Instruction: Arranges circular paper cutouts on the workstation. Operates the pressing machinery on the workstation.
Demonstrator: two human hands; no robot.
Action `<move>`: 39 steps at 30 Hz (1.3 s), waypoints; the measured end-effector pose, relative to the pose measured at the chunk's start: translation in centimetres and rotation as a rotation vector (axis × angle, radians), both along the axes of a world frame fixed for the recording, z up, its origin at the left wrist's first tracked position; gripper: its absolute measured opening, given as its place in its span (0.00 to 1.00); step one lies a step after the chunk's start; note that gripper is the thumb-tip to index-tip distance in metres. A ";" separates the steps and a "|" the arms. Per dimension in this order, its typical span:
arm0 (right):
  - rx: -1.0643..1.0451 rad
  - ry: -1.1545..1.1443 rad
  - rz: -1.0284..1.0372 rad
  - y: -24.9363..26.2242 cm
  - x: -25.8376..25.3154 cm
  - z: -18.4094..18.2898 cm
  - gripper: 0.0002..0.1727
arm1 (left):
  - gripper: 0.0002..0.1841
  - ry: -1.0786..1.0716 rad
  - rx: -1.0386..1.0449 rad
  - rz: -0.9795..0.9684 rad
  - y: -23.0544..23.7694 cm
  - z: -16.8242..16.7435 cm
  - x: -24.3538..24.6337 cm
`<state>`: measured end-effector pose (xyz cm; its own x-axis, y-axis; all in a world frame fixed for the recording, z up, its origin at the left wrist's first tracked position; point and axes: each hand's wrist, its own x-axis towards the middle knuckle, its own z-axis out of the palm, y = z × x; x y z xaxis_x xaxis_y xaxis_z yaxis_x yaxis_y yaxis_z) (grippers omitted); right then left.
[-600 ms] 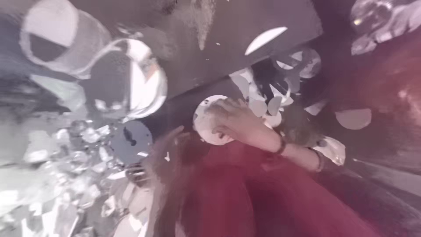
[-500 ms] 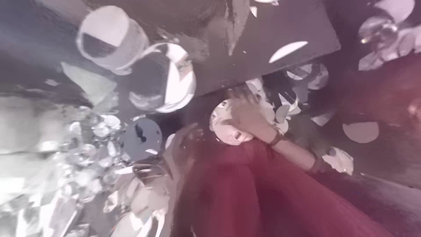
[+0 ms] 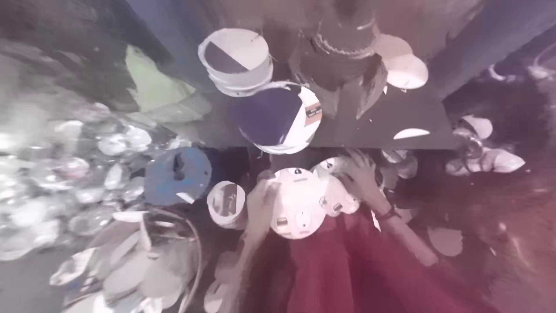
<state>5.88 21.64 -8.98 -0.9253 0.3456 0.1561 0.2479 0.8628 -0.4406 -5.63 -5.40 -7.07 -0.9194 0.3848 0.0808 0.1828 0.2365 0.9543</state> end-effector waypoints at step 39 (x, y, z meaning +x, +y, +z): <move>-0.019 0.221 -0.345 -1.7 -13.3 12.0 0.20 | 0.26 -0.071 0.487 0.319 -5.6 3.7 -6.0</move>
